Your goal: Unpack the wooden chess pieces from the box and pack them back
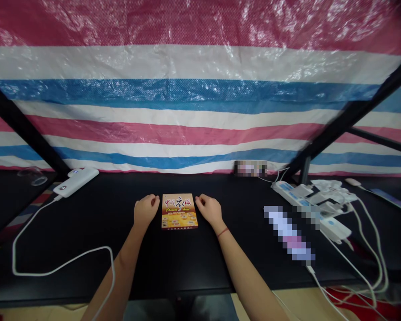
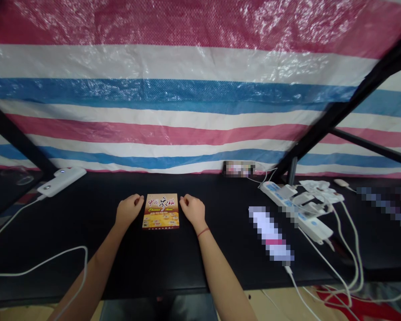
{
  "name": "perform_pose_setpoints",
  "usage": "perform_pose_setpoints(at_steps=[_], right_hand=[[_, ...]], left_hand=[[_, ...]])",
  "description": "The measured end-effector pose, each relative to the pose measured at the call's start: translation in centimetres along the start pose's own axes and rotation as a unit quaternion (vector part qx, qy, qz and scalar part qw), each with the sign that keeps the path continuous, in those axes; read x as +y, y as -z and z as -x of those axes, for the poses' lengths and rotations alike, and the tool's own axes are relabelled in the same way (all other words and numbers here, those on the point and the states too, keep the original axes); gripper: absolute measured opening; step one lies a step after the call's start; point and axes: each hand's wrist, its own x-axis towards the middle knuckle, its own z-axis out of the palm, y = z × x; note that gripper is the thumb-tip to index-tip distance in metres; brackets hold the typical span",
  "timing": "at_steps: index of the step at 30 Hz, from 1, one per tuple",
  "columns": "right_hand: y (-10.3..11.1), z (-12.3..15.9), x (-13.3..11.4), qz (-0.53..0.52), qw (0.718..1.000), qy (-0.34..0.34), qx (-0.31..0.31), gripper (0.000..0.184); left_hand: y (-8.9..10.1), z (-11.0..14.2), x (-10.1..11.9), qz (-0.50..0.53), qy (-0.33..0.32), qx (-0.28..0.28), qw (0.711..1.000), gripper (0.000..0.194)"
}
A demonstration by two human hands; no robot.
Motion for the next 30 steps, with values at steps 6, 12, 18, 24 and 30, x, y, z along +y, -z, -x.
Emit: perform_pose_setpoints(at_steps=[6, 12, 18, 24, 30], right_hand=[[-0.16, -0.06, 0.12, -0.016, 1.000, 0.000, 0.000, 0.034], [-0.09, -0.11, 0.15, -0.023, 1.000, -0.005, -0.006, 0.035], [0.02, -0.13, 0.17, -0.029, 1.000, 0.005, -0.006, 0.035], [0.26, 0.05, 0.22, -0.043, 0.999, 0.008, -0.018, 0.033], [0.59, 0.29, 0.19, -0.055, 0.998, 0.027, -0.029, 0.034]], left_hand=[[-0.08, -0.05, -0.11, 0.021, -0.002, -0.003, 1.000, 0.033], [-0.18, -0.11, -0.28, 0.029, -0.001, -0.006, 1.000, 0.033], [-0.21, -0.19, -0.40, 0.035, -0.004, -0.010, 0.999, 0.032], [0.11, -0.03, -0.34, 0.049, -0.016, -0.016, 0.999, 0.032], [0.45, 0.01, -0.38, 0.081, -0.011, -0.024, 0.996, 0.034]])
